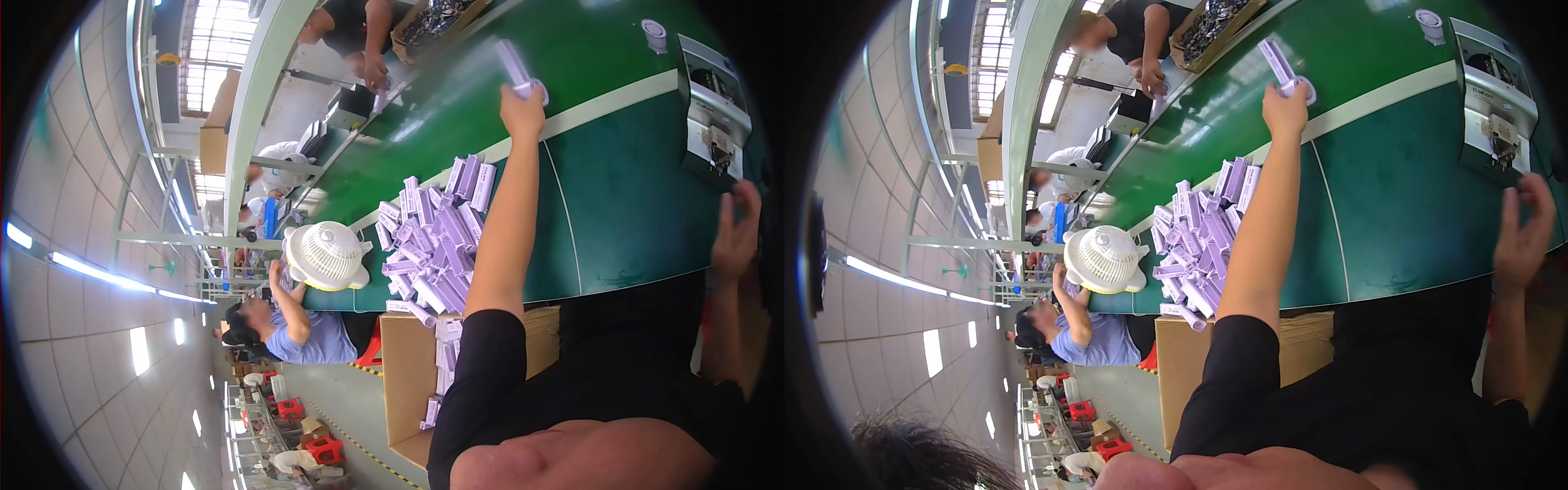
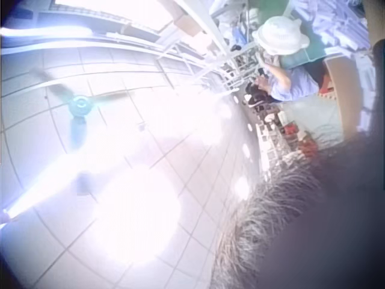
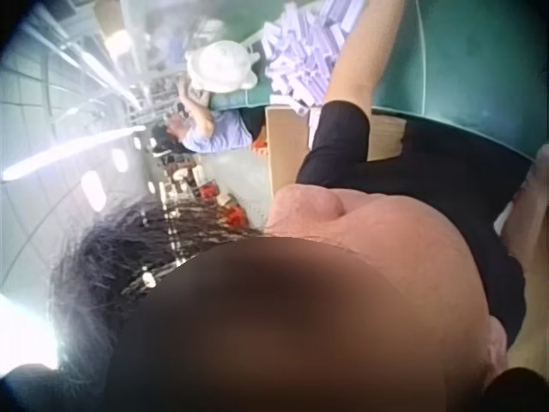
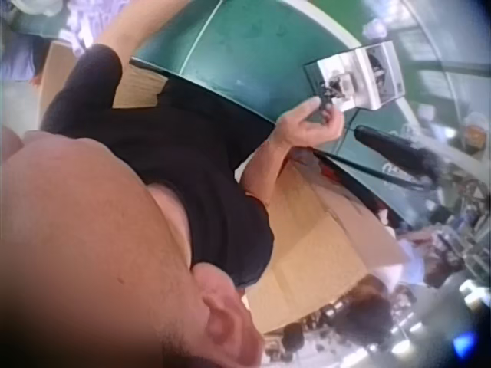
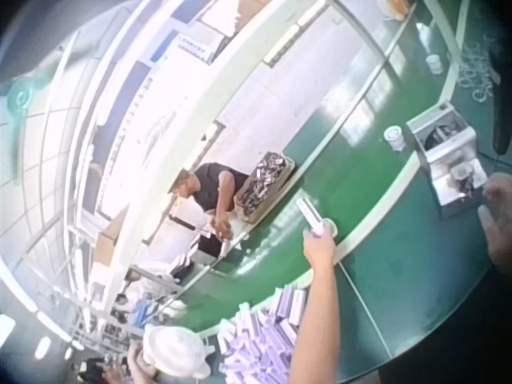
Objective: Assembling electronic components by inserting parts into casings and securing them with an electric screwdriver.
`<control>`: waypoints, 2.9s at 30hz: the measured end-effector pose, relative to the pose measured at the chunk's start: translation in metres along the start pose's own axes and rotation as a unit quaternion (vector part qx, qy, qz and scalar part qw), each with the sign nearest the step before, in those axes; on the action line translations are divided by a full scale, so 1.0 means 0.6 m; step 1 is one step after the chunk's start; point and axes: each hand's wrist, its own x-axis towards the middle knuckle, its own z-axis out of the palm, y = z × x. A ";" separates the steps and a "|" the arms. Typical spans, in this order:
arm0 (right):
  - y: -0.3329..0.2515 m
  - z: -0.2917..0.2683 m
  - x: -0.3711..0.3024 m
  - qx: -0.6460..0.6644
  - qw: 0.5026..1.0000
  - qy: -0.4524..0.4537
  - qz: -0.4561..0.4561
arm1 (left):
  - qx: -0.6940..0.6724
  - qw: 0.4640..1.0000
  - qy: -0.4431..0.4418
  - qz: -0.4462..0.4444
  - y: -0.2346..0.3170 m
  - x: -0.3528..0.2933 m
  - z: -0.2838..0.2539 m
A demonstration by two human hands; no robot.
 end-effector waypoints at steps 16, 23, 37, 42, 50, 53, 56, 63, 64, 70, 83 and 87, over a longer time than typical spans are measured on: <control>-0.099 0.041 -0.026 -0.020 0.972 -0.232 0.040 | 0.122 0.970 0.023 0.208 -0.057 -0.027 0.128; -0.098 0.061 -0.038 0.006 0.976 -0.214 0.025 | 0.225 0.926 0.072 0.293 -0.120 -0.012 0.104; -0.072 0.048 -0.040 0.003 0.967 -0.248 0.060 | 0.235 0.929 0.088 0.273 -0.065 -0.014 0.148; -0.072 0.078 -0.045 0.010 0.962 -0.267 0.049 | 0.184 0.937 0.067 0.291 -0.006 -0.004 0.154; -0.081 0.059 -0.046 0.004 0.966 -0.249 0.073 | 0.082 0.957 -0.002 0.279 0.120 0.014 0.298; -0.108 0.075 -0.027 0.011 0.965 -0.249 0.080 | 0.067 0.958 0.027 0.279 0.128 0.028 0.342; -0.078 0.092 -0.045 0.027 0.965 -0.252 0.075 | 0.058 0.964 -0.006 0.260 0.105 0.058 0.355; -0.091 0.065 -0.034 0.022 0.965 -0.253 0.059 | -0.011 0.969 -0.100 0.226 0.153 0.045 0.363; -0.093 0.069 -0.032 0.027 0.966 -0.253 0.050 | -0.016 0.969 -0.103 0.222 0.157 0.050 0.348; -0.075 0.070 -0.046 0.025 0.965 -0.251 0.069 | -0.005 0.945 -0.062 0.320 0.122 -0.078 0.216; -0.105 0.107 -0.038 0.040 0.944 -0.318 0.073 | 0.115 0.902 -0.195 0.368 0.030 -0.334 -0.002; -0.136 0.117 -0.038 0.035 0.928 -0.366 0.052 | 0.038 0.919 -0.244 0.307 0.034 -0.365 -0.071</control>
